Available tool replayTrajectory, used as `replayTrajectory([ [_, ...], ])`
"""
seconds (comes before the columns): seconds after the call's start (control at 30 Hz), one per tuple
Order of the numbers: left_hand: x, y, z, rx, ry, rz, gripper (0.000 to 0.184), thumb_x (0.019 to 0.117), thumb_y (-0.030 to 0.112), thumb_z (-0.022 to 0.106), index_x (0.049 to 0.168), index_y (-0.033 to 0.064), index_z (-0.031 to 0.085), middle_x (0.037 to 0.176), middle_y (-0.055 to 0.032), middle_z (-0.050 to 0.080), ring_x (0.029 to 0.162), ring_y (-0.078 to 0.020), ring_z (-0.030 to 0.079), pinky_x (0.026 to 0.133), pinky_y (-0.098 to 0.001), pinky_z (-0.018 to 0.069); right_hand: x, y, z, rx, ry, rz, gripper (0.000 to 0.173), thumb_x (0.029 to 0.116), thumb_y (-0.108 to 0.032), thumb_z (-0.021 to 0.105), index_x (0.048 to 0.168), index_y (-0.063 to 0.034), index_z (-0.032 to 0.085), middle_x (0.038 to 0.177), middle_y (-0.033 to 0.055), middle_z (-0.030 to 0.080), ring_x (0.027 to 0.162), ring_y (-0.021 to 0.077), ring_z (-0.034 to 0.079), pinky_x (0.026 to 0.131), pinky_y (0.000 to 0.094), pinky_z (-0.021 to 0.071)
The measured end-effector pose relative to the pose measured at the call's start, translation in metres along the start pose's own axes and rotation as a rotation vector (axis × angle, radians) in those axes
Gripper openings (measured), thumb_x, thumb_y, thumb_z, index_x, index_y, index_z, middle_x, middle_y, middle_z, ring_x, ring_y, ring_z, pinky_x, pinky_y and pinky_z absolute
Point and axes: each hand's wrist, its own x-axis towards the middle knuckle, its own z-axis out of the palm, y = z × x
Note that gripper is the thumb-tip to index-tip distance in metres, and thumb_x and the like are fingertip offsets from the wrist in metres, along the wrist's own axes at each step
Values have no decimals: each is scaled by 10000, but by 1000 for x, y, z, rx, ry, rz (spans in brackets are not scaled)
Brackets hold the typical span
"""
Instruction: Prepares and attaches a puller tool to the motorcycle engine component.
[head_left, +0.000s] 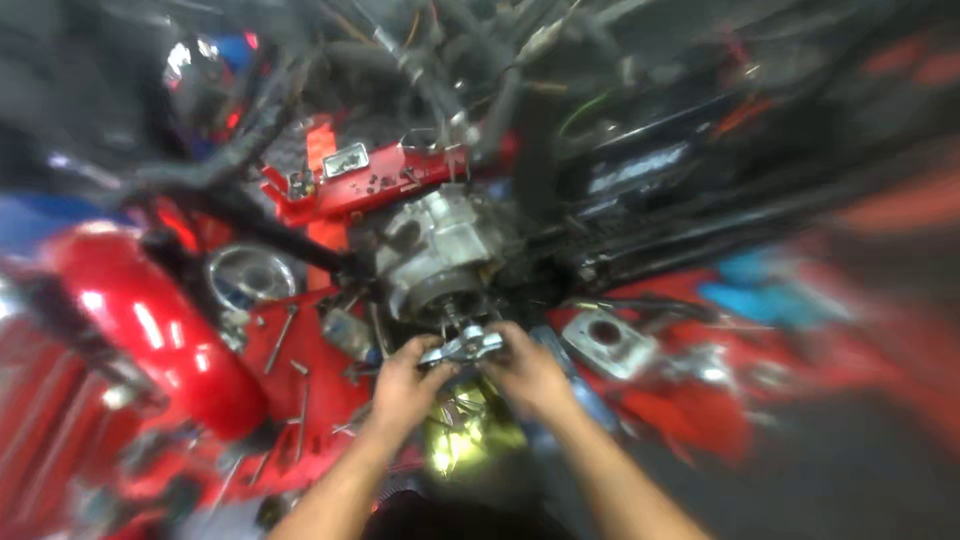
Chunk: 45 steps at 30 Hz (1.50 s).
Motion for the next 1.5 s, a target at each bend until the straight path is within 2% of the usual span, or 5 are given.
replayTrajectory([
  [0.47, -12, -32, 49, -382, 346, 368, 293, 857, 200, 854, 1102, 97, 733, 994, 13, 753, 819, -64, 720, 763, -298, 652, 11, -1, -20, -251, 56, -374, 406, 772, -75, 826, 1134, -159, 663, 969, -32, 741, 803, 98, 731, 723, 373, 650],
  [0.67, -21, -18, 48, -462, 361, 366, 273, 858, 111, 833, 1102, 56, 725, 1027, -23, 744, 851, -89, 714, 773, -298, 642, 10, 13, -24, 256, -84, -223, 534, 774, 43, 831, 1203, -161, 588, 997, 21, 737, 781, 154, 730, 701, 325, 651],
  [0.93, -37, 3, 36, -352, 267, 127, 264, 863, 164, 821, 1106, 120, 725, 991, -19, 750, 824, -142, 729, 745, -358, 653, 4, 23, -29, 620, -468, -114, 369, 826, -20, 809, 1164, -133, 716, 988, 31, 753, 827, 144, 720, 742, 323, 639],
  [1.27, -14, 28, -3, 51, -253, 47, 253, 968, 222, 709, 1215, 172, 688, 916, -3, 716, 700, -132, 659, 630, -317, 594, -8, 32, 15, 968, -196, -113, 273, 884, -225, 812, 1133, -149, 730, 921, 28, 712, 554, 103, 570, 446, 235, 496],
  [1.5, 6, 30, -16, -7, -485, 66, 371, 929, 39, 721, 1277, 111, 615, 997, -85, 734, 822, -229, 733, 744, -396, 659, -6, 24, 35, 900, -88, -35, 522, 808, -234, 860, 1253, -202, 590, 1006, 29, 725, 793, 169, 727, 666, 373, 654],
])
